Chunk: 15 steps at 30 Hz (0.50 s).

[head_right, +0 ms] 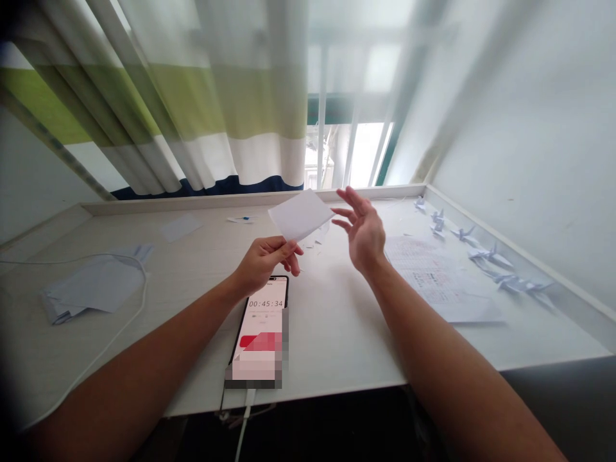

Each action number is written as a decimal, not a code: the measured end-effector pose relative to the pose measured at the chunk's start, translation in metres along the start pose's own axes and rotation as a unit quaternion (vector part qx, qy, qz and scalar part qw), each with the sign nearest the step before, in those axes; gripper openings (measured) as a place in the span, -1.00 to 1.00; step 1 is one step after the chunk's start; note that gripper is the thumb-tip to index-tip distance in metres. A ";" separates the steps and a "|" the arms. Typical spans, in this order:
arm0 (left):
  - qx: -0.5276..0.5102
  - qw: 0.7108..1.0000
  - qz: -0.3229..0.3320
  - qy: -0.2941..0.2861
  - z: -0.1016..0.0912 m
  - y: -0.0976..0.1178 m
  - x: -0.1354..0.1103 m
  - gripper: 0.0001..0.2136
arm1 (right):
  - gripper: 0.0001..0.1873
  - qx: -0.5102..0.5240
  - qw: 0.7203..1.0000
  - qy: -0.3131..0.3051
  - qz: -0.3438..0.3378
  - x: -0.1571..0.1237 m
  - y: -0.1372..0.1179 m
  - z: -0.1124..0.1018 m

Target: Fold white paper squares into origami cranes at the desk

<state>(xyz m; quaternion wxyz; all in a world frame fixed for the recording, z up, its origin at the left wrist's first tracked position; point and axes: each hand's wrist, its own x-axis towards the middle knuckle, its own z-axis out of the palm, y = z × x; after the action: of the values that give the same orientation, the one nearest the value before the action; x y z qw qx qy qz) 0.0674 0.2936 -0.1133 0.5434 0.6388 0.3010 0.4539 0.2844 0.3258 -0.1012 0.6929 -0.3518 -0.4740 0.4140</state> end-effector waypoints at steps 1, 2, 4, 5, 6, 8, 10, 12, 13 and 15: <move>0.002 1.000 0.002 0.010 -0.002 -0.001 0.001 -0.59 | -0.60 -0.013 1.000 0.022 -0.003 0.004 -0.001 -0.005; 0.005 1.000 0.003 0.017 -0.004 -0.002 0.002 -0.59 | -0.59 -0.019 0.999 0.037 0.001 0.005 0.000 -0.007; 0.003 0.999 0.007 0.038 -0.007 -0.004 0.003 -0.58 | -0.55 -0.013 0.999 0.021 0.037 0.001 0.004 -0.004; 0.002 0.999 0.008 0.042 -0.008 -0.005 0.004 -0.57 | -0.52 -0.012 0.997 -0.031 0.063 -0.005 0.007 0.001; 0.000 0.999 0.008 0.043 -0.008 -0.006 0.004 -0.56 | -0.50 -0.010 0.992 -0.092 0.084 -0.012 0.010 0.009; -0.004 1.000 0.005 0.030 -0.008 -0.007 0.005 -0.55 | -0.52 -0.008 0.969 -0.220 0.109 -0.027 0.014 0.025; -0.006 1.000 0.003 0.015 -0.006 -0.007 0.004 -0.55 | -0.52 -0.013 0.952 -0.288 0.103 -0.037 0.016 0.036; -0.004 1.000 0.003 0.008 -0.004 -0.007 0.003 -0.56 | -0.57 -0.016 0.970 -0.230 0.078 -0.035 0.014 0.037; -0.001 1.000 0.002 0.007 -0.003 -0.007 0.003 -0.58 | -0.60 -0.015 0.982 -0.178 0.065 -0.031 0.012 0.034; 0.006 1.000 -0.002 0.005 -0.002 -0.008 0.002 -0.59 | -0.65 -0.013 0.996 -0.073 0.044 -0.020 0.008 0.023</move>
<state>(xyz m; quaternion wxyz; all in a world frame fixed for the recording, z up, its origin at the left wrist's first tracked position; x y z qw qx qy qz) 0.0669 0.2984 -0.1201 0.5390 0.6391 0.3072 0.4546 0.2568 0.3135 -0.1088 0.6330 -0.3498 -0.5126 0.4628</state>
